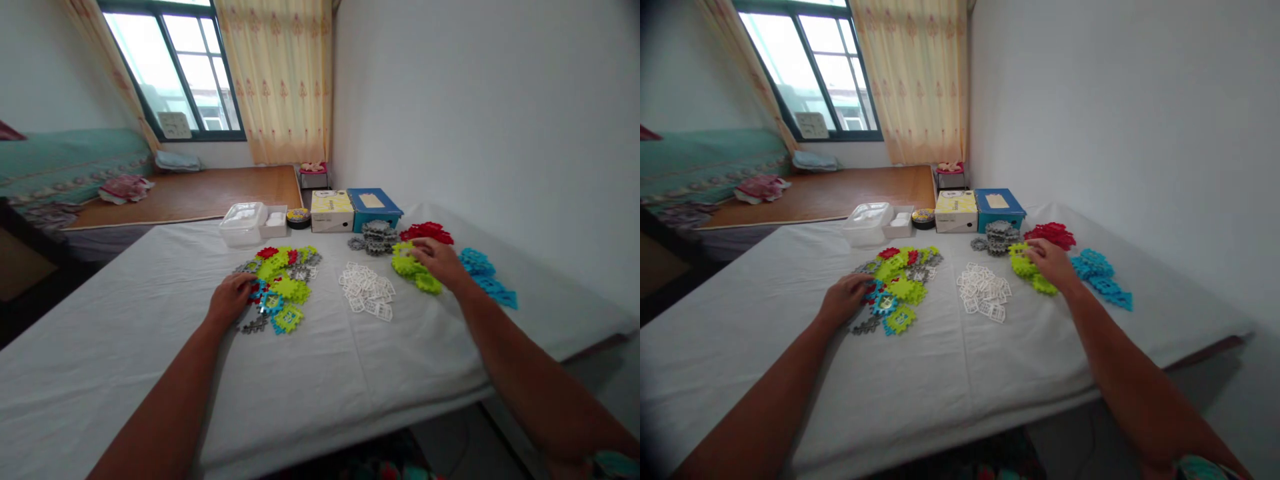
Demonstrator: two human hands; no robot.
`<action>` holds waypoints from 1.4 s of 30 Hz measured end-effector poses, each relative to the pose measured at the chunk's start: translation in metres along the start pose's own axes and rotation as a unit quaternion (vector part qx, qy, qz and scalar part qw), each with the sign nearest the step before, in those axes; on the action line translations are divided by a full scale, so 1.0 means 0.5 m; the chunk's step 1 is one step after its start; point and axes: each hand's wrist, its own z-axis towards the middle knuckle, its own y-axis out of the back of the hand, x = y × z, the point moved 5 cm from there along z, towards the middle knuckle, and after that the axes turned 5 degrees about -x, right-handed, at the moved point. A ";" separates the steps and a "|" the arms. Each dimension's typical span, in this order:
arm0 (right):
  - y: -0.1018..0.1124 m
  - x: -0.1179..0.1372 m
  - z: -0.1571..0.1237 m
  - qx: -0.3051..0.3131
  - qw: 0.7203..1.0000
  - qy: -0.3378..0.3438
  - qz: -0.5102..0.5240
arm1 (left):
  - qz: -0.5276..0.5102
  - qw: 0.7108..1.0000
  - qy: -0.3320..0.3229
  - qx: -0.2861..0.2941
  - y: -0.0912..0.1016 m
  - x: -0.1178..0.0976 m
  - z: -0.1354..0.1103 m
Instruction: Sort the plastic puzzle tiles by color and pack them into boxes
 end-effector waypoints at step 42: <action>-0.410 0.330 -0.107 0.239 0.930 0.276 -0.034 | -0.014 1.000 0.013 0.001 0.001 0.005 -0.002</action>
